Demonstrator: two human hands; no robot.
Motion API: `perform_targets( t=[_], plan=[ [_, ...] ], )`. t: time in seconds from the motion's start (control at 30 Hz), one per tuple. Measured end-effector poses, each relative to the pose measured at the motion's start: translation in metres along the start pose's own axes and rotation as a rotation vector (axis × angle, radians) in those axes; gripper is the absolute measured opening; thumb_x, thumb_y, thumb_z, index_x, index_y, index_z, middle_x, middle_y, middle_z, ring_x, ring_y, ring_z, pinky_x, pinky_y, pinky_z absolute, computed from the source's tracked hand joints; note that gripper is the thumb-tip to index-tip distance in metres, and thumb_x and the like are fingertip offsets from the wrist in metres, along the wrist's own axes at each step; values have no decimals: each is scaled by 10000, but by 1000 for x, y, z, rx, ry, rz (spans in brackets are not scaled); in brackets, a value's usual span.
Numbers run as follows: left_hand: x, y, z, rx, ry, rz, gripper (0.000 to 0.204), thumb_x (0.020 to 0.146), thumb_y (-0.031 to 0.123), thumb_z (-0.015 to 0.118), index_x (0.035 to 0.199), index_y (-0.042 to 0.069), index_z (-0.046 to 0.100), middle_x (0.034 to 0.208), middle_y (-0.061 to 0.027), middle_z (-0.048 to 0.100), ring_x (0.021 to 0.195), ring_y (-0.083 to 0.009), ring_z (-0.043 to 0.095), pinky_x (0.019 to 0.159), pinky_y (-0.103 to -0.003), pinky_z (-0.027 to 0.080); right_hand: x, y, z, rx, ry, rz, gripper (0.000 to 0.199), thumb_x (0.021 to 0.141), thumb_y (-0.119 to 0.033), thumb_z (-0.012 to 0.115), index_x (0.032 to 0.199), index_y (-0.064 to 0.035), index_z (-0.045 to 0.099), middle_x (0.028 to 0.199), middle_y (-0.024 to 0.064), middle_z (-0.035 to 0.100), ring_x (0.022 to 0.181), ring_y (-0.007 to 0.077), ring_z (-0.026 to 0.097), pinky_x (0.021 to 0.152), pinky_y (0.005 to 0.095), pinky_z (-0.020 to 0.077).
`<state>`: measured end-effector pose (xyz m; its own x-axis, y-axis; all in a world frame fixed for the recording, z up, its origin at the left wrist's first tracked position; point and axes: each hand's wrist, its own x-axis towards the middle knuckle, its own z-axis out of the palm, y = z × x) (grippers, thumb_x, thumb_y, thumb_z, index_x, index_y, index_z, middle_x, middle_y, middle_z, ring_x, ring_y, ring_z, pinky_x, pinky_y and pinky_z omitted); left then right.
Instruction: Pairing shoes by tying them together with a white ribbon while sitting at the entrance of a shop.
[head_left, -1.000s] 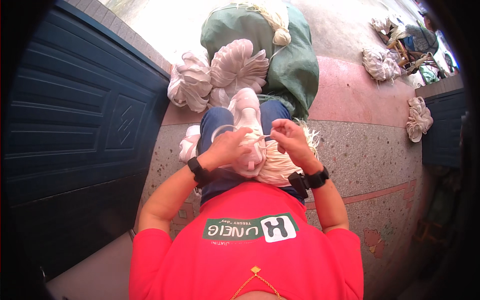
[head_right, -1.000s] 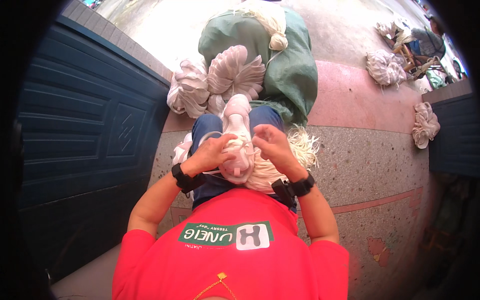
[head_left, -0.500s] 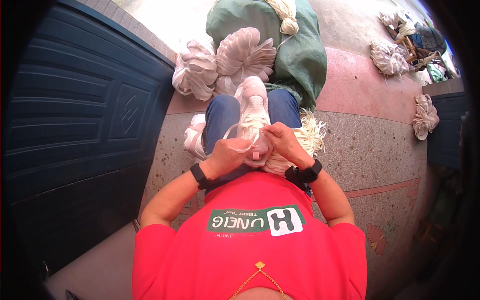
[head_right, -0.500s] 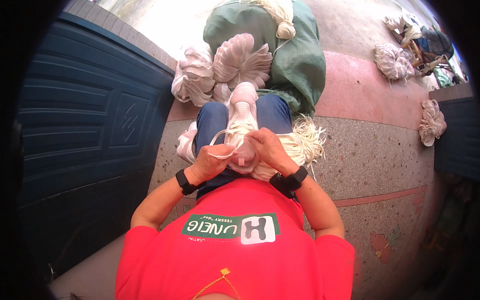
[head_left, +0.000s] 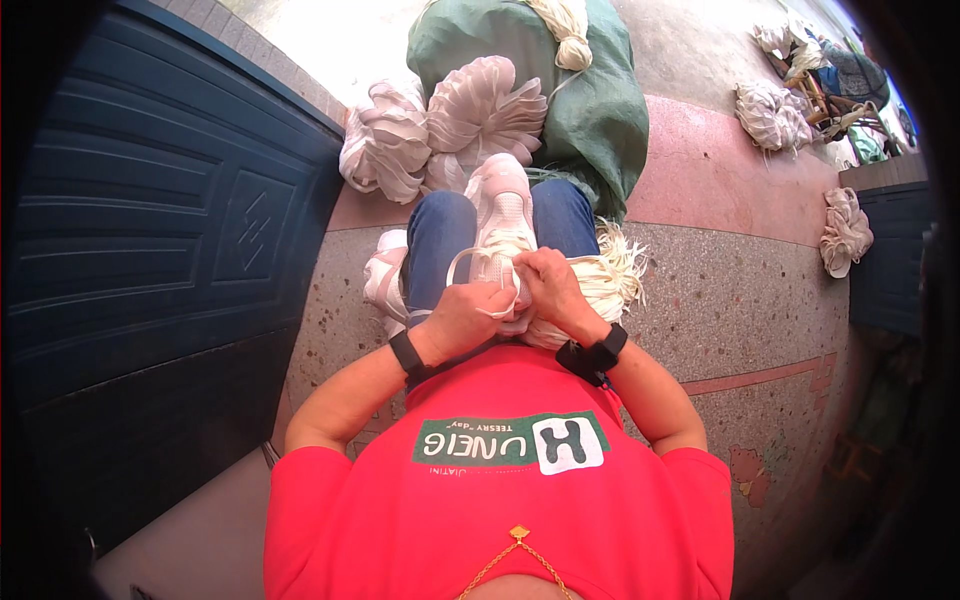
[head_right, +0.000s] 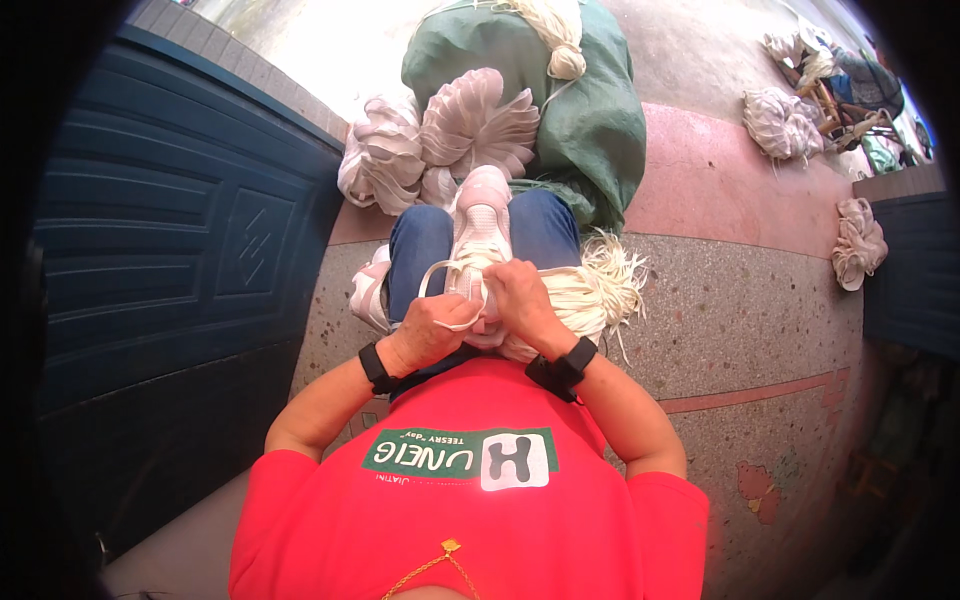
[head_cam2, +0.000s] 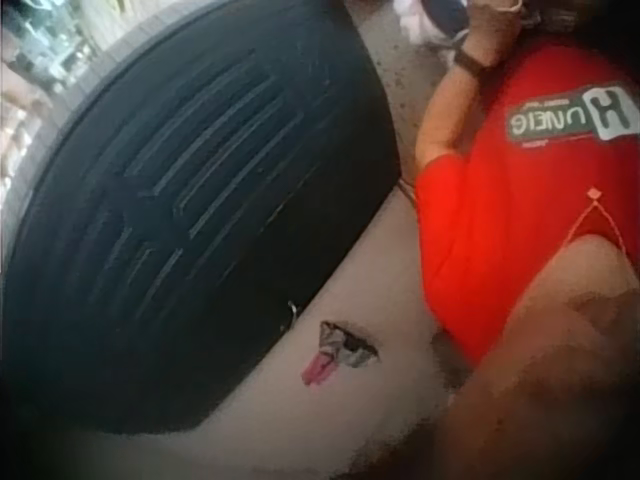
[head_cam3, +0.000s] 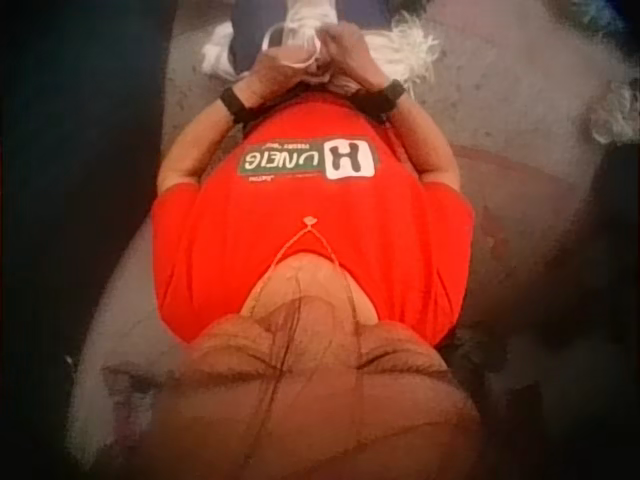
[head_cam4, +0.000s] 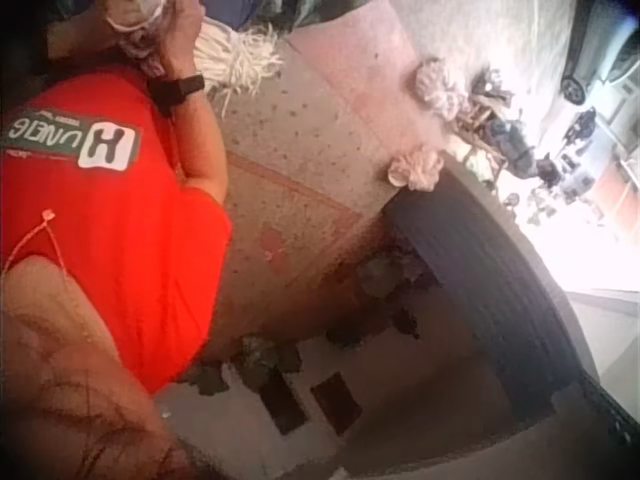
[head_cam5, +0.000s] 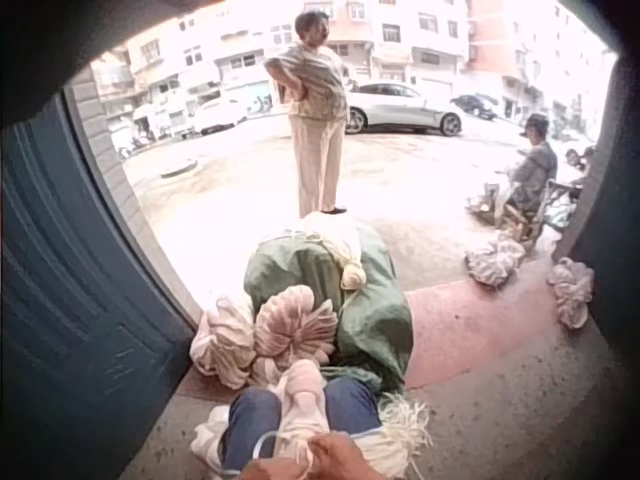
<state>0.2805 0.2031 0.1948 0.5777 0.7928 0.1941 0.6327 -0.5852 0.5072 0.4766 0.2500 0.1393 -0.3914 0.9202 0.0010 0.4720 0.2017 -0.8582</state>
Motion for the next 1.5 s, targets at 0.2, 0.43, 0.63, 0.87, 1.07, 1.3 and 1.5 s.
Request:
perform_targets(
  t=[0.2, 0.43, 0.63, 0.87, 1.07, 1.3, 1.5],
  plan=[
    [5, -9, -7, -137, 220, -157, 271, 921, 30, 611, 1192, 44, 610, 898, -171, 685, 766, -389, 689, 657, -448, 556, 1, -10, 11, 88, 86, -55, 277, 877, -56, 644, 1143, -2, 697, 994, 233, 708, 960, 428, 649, 858, 493, 517],
    [15, -42, -4, -452, 151, -495, 391, 925, 17, 620, 1305, 17, 528, 929, -175, 711, 753, -316, 695, 655, -412, 545, -5, -1, 16, 158, -29, -124, 338, 866, -20, 653, 1193, -82, 710, 1005, 181, 705, 984, 358, 654, 888, 442, 530],
    [22, -50, -8, -152, -59, -306, 421, 899, 97, 643, 1308, 59, 554, 983, -182, 689, 882, -380, 669, 711, -493, 532, 0, 15, 31, 42, 4, -178, 186, 864, -108, 653, 1021, -80, 749, 963, 188, 703, 897, 392, 642, 819, 463, 523],
    [-39, -124, -55, 334, 40, -193, 368, 876, 100, 633, 1240, 58, 599, 987, -170, 660, 935, -368, 642, 753, -490, 518, -4, 59, -14, 79, 201, -199, 103, 937, -86, 607, 989, -67, 693, 891, 111, 643, 844, 300, 593, 780, 402, 491],
    [-266, -224, -179, 517, -127, -1048, 257, 905, 49, 603, 1144, -3, 683, 1025, -221, 718, 989, -354, 708, 845, -448, 560, -142, 245, -208, 1332, 924, 645, 72, 1016, -120, 573, 1039, -80, 627, 729, 0, 538, 650, 138, 518, 634, 300, 446],
    [-140, -179, -99, -68, 143, -734, 288, 912, 87, 657, 1182, 1, 711, 1049, -183, 738, 975, -322, 711, 878, -400, 547, -110, 244, -209, 1071, 1099, 487, 177, 923, 3, 645, 1092, -48, 630, 831, 37, 604, 746, 165, 585, 687, 291, 490],
    [23, -67, -42, -94, 78, -125, 219, 812, 75, 754, 1028, 47, 732, 1010, -127, 694, 990, -335, 625, 919, -405, 492, -7, 17, -56, -73, 82, -281, 235, 876, 20, 675, 1106, -26, 680, 988, 133, 700, 923, 305, 668, 818, 397, 537]
  ],
)
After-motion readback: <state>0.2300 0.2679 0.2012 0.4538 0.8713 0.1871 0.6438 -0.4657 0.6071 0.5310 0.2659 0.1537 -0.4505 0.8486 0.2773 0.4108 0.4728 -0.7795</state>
